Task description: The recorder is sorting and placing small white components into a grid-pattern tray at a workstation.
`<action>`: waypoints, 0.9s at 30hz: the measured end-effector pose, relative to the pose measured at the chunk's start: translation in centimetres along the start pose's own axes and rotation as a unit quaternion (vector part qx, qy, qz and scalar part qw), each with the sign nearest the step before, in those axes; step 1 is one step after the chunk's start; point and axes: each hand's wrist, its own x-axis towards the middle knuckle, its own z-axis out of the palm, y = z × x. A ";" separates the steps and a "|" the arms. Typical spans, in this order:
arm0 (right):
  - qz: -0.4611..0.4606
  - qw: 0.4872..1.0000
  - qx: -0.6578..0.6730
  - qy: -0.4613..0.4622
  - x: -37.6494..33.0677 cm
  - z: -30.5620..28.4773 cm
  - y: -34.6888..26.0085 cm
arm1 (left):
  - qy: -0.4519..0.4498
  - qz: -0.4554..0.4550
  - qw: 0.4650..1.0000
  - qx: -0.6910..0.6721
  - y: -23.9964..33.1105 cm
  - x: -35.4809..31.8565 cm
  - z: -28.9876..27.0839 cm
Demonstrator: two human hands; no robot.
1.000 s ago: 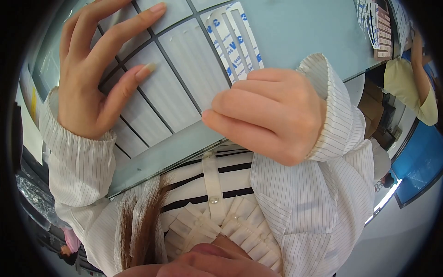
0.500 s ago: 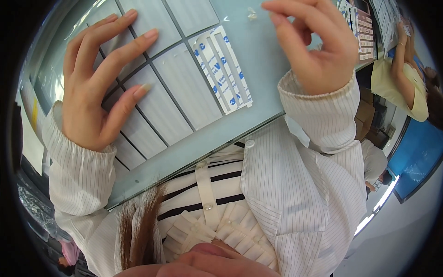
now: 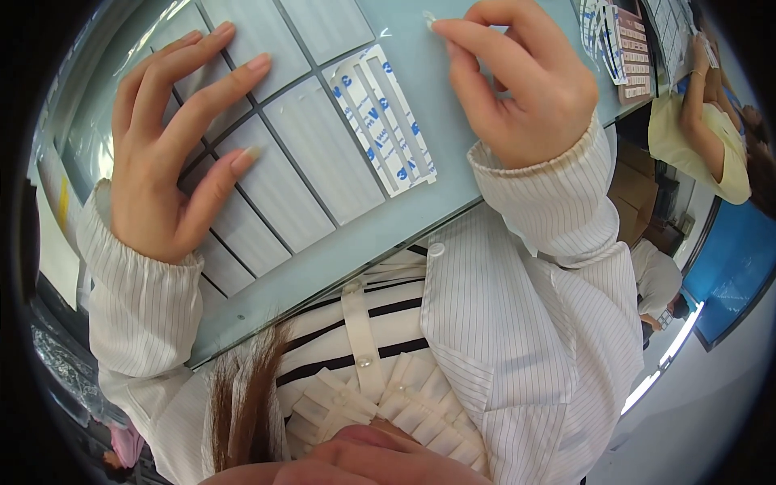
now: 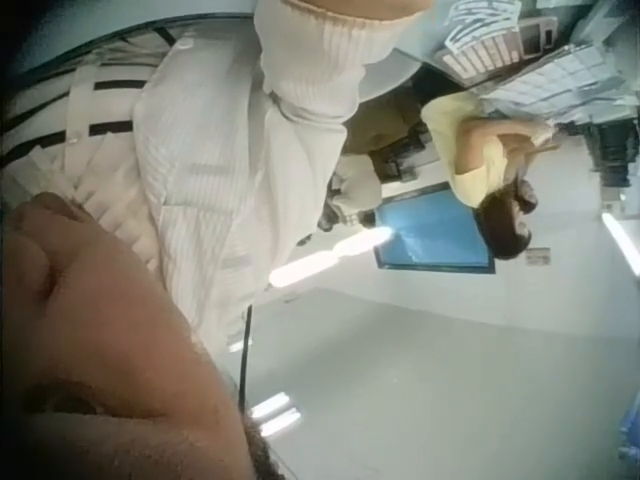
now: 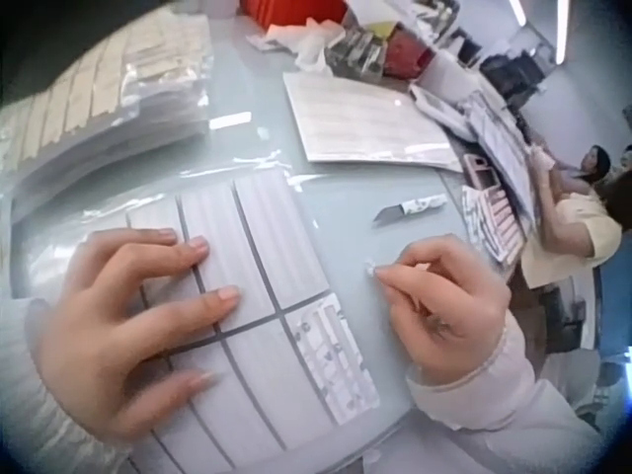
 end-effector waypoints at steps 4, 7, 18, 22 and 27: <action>-0.022 0.999 0.031 -0.039 0.3 -0.3 0.4 | 0.000 -0.002 1.000 0.006 0.0 -0.2 -0.2; -0.005 0.999 0.029 -0.044 -0.3 -0.5 0.6 | 0.005 0.005 1.000 0.003 -0.4 -0.3 0.3; -0.051 0.999 0.016 0.004 0.3 -0.2 1.0 | 0.008 0.006 1.000 0.011 -0.2 0.2 0.2; -0.047 0.998 -0.041 -0.012 0.4 -0.3 0.2 | 0.010 0.003 1.000 0.012 -0.1 0.0 0.3; -0.030 0.998 -0.043 -0.015 0.1 -0.7 -0.1 | 0.001 -0.004 1.000 0.014 -0.3 0.0 0.1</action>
